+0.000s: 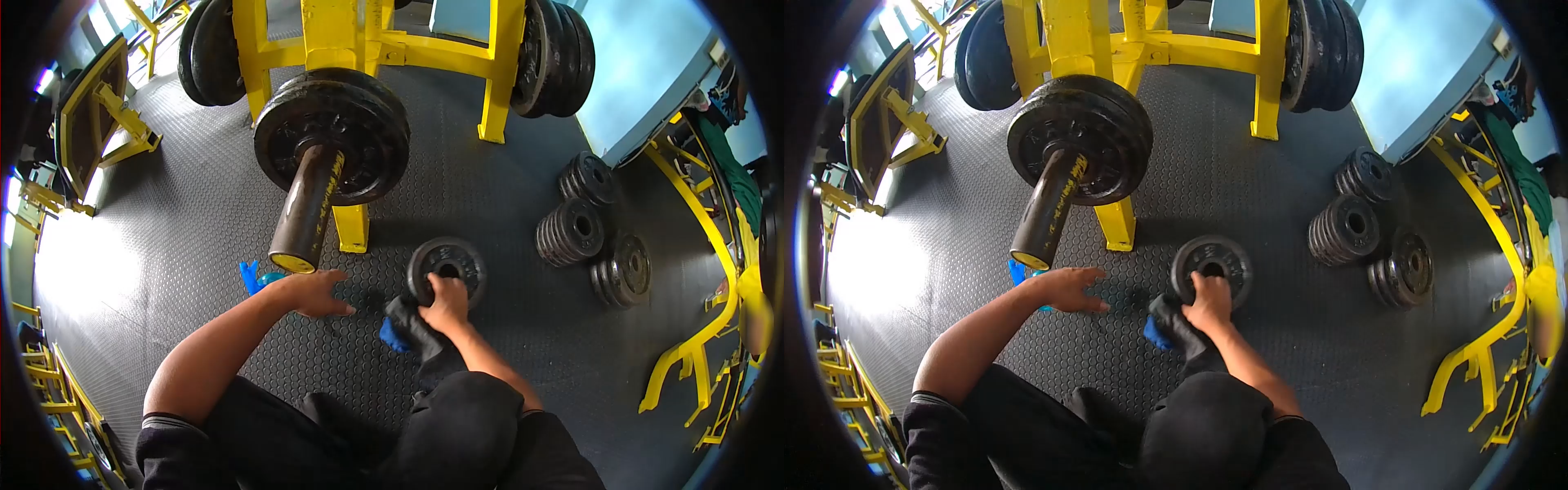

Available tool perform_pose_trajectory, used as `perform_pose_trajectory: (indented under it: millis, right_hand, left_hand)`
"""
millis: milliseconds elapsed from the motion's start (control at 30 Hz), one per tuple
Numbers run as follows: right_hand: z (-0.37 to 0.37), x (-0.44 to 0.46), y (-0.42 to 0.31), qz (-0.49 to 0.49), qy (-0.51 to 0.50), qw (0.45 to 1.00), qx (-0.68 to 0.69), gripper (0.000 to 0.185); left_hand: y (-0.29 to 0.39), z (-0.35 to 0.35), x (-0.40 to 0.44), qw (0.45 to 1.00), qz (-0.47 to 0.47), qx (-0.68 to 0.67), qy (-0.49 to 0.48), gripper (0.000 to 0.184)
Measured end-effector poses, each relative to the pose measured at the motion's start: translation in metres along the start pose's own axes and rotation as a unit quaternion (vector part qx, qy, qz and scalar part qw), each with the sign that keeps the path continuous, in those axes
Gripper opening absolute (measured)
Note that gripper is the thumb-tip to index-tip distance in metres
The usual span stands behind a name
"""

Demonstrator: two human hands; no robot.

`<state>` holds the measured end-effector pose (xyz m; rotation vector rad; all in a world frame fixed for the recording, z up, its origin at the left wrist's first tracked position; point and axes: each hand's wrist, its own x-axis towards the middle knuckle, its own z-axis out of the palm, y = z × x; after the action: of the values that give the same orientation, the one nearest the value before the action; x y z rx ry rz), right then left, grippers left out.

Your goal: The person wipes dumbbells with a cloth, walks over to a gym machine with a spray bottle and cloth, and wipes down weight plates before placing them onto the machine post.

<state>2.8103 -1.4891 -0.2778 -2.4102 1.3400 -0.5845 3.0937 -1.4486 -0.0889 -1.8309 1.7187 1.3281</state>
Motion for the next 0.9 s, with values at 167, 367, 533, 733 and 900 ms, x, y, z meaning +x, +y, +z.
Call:
perform_pose_trajectory:
  millis: [167, 367, 533, 733, 900]
  right_hand:
    - [-0.001, -0.034, -0.041, -0.123, -0.079, 0.989, 0.010, 0.076]
    - [-0.026, -0.067, -0.085, -0.201, -0.155, 0.963, 0.089, 0.063]
    - [0.010, -0.106, -0.052, -0.227, -0.151, 0.957, 0.097, 0.029]
    - [-0.120, -0.082, -0.045, 0.262, -0.236, 0.856, 0.379, 0.023]
    - [-0.118, -0.078, 0.005, 0.330, 0.082, 0.730, 0.593, 0.029]
  left_hand:
    - [-0.023, 0.013, 0.006, 0.995, 0.032, 0.088, 0.037, 0.078]
    - [-0.072, -0.030, -0.063, 0.997, -0.015, 0.059, 0.044, 0.032]
    - [-0.141, 0.009, -0.092, 0.960, -0.250, -0.030, -0.125, 0.057]
    - [-0.192, 0.100, -0.031, 0.907, -0.083, -0.266, 0.315, 0.124]
    - [-0.209, 0.128, 0.047, 0.848, 0.074, -0.185, 0.491, 0.110]
